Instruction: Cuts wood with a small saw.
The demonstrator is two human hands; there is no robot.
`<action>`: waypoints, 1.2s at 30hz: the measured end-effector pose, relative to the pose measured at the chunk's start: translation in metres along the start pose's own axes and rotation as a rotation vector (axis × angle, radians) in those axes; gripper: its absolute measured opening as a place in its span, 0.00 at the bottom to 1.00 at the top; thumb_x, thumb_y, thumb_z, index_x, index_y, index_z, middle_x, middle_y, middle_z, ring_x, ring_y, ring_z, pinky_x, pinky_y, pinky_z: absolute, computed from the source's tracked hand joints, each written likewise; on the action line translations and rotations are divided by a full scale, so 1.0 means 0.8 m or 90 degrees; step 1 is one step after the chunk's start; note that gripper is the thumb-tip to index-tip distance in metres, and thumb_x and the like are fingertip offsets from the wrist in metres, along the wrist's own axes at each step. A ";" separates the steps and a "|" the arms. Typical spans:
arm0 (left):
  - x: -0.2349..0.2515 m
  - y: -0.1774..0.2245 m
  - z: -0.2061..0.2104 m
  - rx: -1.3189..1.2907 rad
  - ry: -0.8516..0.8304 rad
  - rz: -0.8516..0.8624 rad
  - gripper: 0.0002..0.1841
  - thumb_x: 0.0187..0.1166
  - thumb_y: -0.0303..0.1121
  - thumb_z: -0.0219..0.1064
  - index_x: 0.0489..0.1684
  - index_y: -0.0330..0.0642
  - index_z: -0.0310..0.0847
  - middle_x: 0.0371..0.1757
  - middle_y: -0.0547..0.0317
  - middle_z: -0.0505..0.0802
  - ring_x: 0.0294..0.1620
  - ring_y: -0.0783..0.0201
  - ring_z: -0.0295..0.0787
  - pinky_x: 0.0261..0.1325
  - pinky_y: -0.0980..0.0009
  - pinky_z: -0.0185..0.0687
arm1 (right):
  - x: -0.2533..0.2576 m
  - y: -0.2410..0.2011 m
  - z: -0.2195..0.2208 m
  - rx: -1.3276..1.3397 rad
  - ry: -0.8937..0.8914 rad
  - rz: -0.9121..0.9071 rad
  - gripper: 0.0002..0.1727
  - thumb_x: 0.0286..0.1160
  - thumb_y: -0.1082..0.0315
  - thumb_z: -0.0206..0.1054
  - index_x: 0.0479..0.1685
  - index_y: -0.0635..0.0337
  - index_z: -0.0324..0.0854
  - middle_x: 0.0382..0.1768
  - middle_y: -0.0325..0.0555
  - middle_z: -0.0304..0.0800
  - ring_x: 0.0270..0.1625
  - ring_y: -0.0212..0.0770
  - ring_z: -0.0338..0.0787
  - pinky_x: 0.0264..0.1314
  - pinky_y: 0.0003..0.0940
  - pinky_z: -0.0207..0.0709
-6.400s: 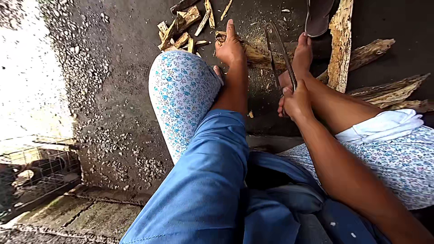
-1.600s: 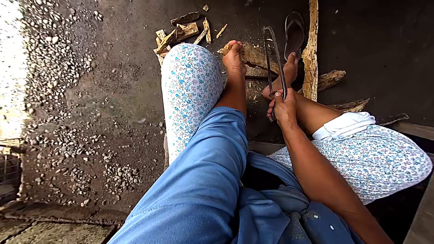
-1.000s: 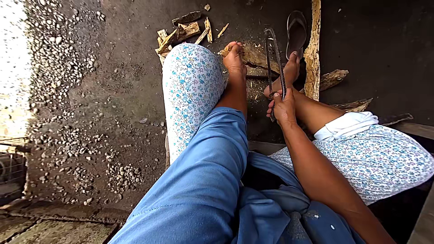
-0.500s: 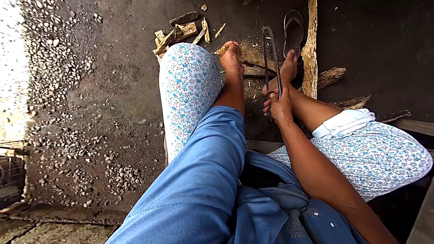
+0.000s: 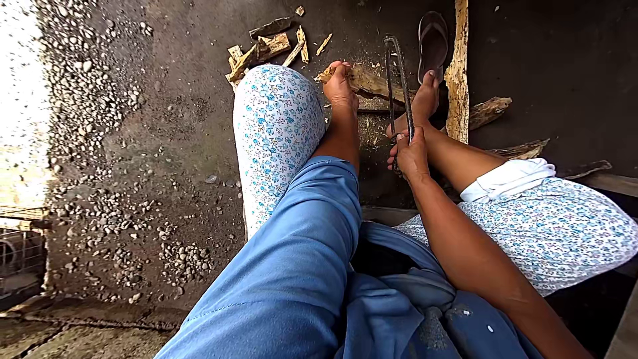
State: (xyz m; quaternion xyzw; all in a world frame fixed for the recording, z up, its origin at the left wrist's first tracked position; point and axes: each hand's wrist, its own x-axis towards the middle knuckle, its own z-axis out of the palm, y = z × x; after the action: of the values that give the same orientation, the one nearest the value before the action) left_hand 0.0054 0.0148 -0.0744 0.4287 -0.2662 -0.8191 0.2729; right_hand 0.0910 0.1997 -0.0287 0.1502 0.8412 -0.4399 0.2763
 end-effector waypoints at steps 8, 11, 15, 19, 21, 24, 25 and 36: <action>-0.001 -0.005 -0.010 -0.054 -0.050 0.016 0.09 0.75 0.13 0.56 0.40 0.38 0.72 0.33 0.55 0.84 0.36 0.61 0.85 0.47 0.62 0.87 | -0.018 -0.028 -0.017 0.120 -0.032 0.054 0.12 0.97 0.64 0.46 0.68 0.58 0.60 0.29 0.47 0.80 0.19 0.43 0.87 0.22 0.42 0.89; -0.002 -0.004 -0.008 -0.055 -0.053 0.024 0.09 0.73 0.12 0.57 0.37 0.38 0.72 0.32 0.55 0.84 0.36 0.61 0.84 0.46 0.62 0.86 | -0.041 -0.037 -0.034 0.073 -0.045 0.067 0.12 0.97 0.62 0.47 0.68 0.57 0.60 0.27 0.46 0.80 0.18 0.43 0.86 0.21 0.42 0.88; 0.003 -0.009 -0.016 -0.069 -0.094 0.033 0.10 0.72 0.13 0.56 0.33 0.41 0.73 0.31 0.56 0.85 0.36 0.61 0.85 0.48 0.62 0.85 | -0.077 -0.037 -0.053 -0.008 -0.038 0.087 0.14 0.97 0.60 0.49 0.69 0.57 0.60 0.23 0.45 0.77 0.16 0.40 0.84 0.20 0.38 0.86; 0.009 -0.001 -0.016 -0.040 -0.073 0.011 0.09 0.75 0.14 0.56 0.33 0.40 0.73 0.32 0.56 0.83 0.36 0.62 0.83 0.45 0.63 0.84 | -0.052 -0.057 -0.042 -0.045 -0.028 0.106 0.12 0.97 0.61 0.49 0.66 0.58 0.62 0.21 0.43 0.75 0.14 0.38 0.82 0.17 0.37 0.84; 0.012 -0.001 -0.020 -0.036 -0.103 0.003 0.10 0.75 0.14 0.55 0.35 0.41 0.71 0.33 0.57 0.83 0.36 0.63 0.83 0.45 0.64 0.84 | -0.020 -0.059 -0.028 -0.084 -0.025 0.085 0.12 0.97 0.62 0.49 0.66 0.58 0.62 0.23 0.44 0.75 0.15 0.40 0.81 0.18 0.39 0.83; 0.012 -0.005 -0.022 -0.056 -0.142 0.011 0.11 0.72 0.14 0.55 0.34 0.43 0.71 0.32 0.58 0.84 0.36 0.65 0.83 0.43 0.66 0.84 | 0.044 -0.065 -0.008 -0.125 -0.006 0.043 0.19 0.94 0.64 0.51 0.77 0.60 0.60 0.31 0.51 0.79 0.18 0.43 0.82 0.20 0.42 0.82; 0.009 -0.003 -0.020 -0.051 -0.128 0.007 0.11 0.74 0.14 0.55 0.35 0.43 0.71 0.33 0.59 0.84 0.37 0.65 0.83 0.45 0.65 0.84 | 0.058 -0.074 -0.003 -0.130 -0.005 0.038 0.23 0.93 0.65 0.52 0.83 0.59 0.58 0.36 0.53 0.79 0.19 0.42 0.81 0.21 0.41 0.81; 0.012 -0.005 -0.003 -0.039 -0.069 0.012 0.11 0.67 0.11 0.58 0.32 0.40 0.74 0.30 0.57 0.83 0.35 0.63 0.83 0.44 0.63 0.85 | -0.061 -0.051 -0.055 -0.064 -0.029 0.092 0.14 0.97 0.61 0.48 0.69 0.60 0.61 0.22 0.44 0.76 0.16 0.39 0.84 0.21 0.38 0.86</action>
State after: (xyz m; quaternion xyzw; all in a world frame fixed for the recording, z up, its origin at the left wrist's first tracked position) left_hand 0.0021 0.0111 -0.0835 0.3730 -0.2596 -0.8460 0.2788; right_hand 0.0952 0.2119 0.0474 0.1864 0.8426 -0.3793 0.3338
